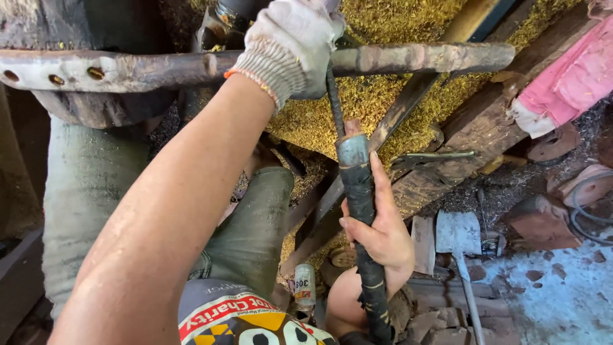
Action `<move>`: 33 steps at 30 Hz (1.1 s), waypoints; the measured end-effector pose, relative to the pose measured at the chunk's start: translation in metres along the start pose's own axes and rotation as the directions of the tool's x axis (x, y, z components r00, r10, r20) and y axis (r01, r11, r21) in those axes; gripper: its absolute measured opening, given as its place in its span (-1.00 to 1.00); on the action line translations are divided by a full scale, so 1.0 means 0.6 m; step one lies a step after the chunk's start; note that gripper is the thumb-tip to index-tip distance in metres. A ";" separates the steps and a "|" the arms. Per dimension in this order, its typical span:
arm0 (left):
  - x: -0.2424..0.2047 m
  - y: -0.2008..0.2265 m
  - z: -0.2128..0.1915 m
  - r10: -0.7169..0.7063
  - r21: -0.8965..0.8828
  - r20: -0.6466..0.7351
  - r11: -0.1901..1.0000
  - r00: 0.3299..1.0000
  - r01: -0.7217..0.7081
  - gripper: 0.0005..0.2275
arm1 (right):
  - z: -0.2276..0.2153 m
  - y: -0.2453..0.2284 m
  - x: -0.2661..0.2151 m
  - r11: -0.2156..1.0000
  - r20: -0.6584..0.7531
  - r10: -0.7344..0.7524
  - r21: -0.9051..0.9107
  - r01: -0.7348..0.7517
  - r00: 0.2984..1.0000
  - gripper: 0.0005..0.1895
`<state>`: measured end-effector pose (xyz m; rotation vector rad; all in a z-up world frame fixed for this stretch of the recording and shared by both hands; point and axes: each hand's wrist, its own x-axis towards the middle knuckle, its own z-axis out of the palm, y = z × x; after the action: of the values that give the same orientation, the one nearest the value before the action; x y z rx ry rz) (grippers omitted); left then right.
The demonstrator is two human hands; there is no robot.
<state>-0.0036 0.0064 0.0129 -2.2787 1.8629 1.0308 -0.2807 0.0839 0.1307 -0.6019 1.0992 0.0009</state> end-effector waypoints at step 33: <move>0.003 0.007 -0.003 -0.264 -0.057 0.111 0.961 0.958 0.272 -0.60 | -0.044 0.005 0.011 0.998 0.105 -0.005 -0.056 0.011 0.994 0.16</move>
<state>-0.0061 0.0030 0.0149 -2.3816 1.4501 1.1625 -0.3003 0.0723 0.1155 -0.6499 0.9975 0.0559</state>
